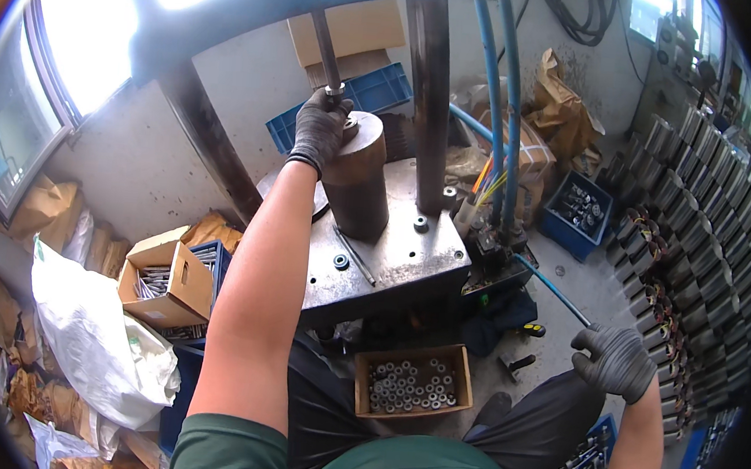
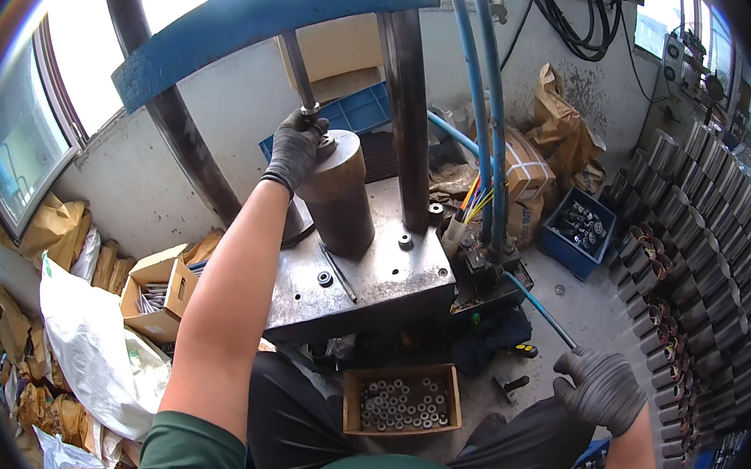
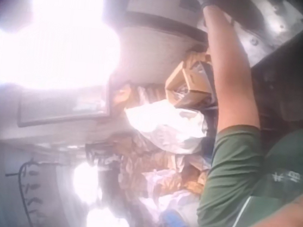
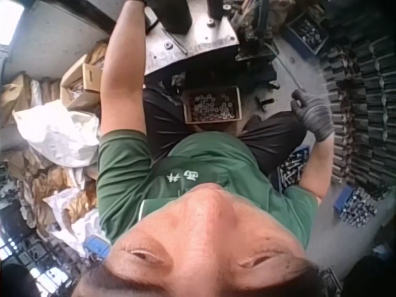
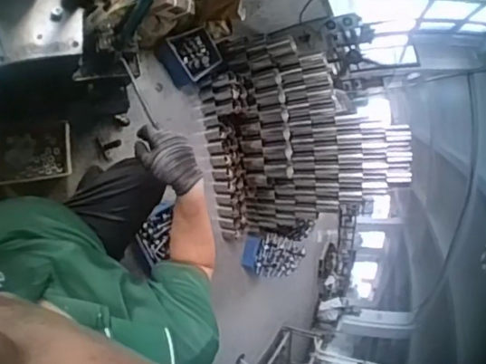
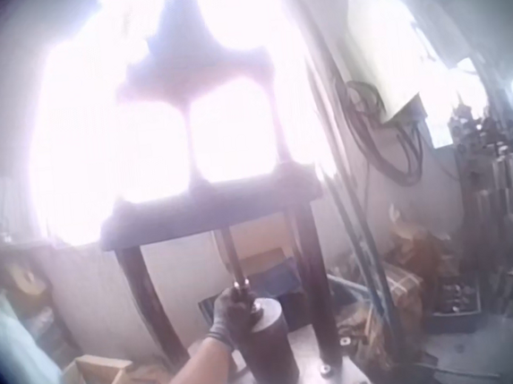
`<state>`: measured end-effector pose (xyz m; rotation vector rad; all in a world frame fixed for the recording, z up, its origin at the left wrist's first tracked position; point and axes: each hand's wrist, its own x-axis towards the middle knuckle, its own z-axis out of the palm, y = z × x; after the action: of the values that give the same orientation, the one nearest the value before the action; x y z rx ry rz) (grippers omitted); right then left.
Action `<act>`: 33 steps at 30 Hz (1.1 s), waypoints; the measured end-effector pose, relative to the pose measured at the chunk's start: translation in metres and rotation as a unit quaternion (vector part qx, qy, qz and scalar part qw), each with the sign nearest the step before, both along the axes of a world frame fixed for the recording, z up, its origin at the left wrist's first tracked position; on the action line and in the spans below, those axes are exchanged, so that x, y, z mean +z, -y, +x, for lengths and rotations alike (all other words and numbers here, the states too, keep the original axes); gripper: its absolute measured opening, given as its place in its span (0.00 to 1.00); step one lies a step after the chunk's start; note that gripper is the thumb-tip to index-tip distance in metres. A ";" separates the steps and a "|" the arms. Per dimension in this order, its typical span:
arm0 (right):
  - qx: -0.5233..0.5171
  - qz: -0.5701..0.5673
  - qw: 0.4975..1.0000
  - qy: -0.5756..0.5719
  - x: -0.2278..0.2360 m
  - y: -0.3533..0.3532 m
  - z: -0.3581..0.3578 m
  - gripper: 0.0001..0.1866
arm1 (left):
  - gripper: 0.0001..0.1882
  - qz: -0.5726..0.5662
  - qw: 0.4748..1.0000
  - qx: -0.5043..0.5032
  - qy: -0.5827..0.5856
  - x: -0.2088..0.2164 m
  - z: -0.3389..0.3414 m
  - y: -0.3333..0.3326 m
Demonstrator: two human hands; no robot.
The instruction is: Assembling metal rings and bearings onto shafts using a manual press machine in a manufacturing setting.
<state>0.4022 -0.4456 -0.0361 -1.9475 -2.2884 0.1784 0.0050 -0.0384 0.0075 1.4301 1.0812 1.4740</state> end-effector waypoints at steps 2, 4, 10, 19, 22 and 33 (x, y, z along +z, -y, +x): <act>-0.011 -0.010 0.999 -0.036 0.007 -0.003 -0.001 0.13 | 0.17 0.009 1.000 0.007 -0.018 0.003 0.002 0.003; 0.008 0.003 0.999 -0.054 0.013 -0.008 -0.002 0.15 | 0.16 0.006 1.000 0.007 -0.007 0.004 -0.002 0.005; 0.022 0.292 0.951 -0.102 0.035 -0.074 -0.007 0.10 | 0.13 0.035 0.999 0.011 -0.034 0.004 0.000 0.005; 0.007 0.417 0.880 -0.226 0.078 -0.202 0.012 0.30 | 0.12 0.124 0.992 0.027 0.021 -0.004 -0.009 -0.009; 0.000 0.367 0.912 -0.182 0.074 -0.176 0.010 0.33 | 0.12 0.159 0.987 0.020 0.032 -0.008 -0.017 -0.014; 0.036 -0.073 0.996 0.031 -0.036 0.015 0.005 0.11 | 0.13 0.123 0.991 -0.039 0.046 -0.004 -0.012 -0.008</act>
<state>0.4069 -0.4608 -0.0721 -1.9632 -2.4514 0.3047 -0.0071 -0.0301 0.0032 1.5369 0.7988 1.6445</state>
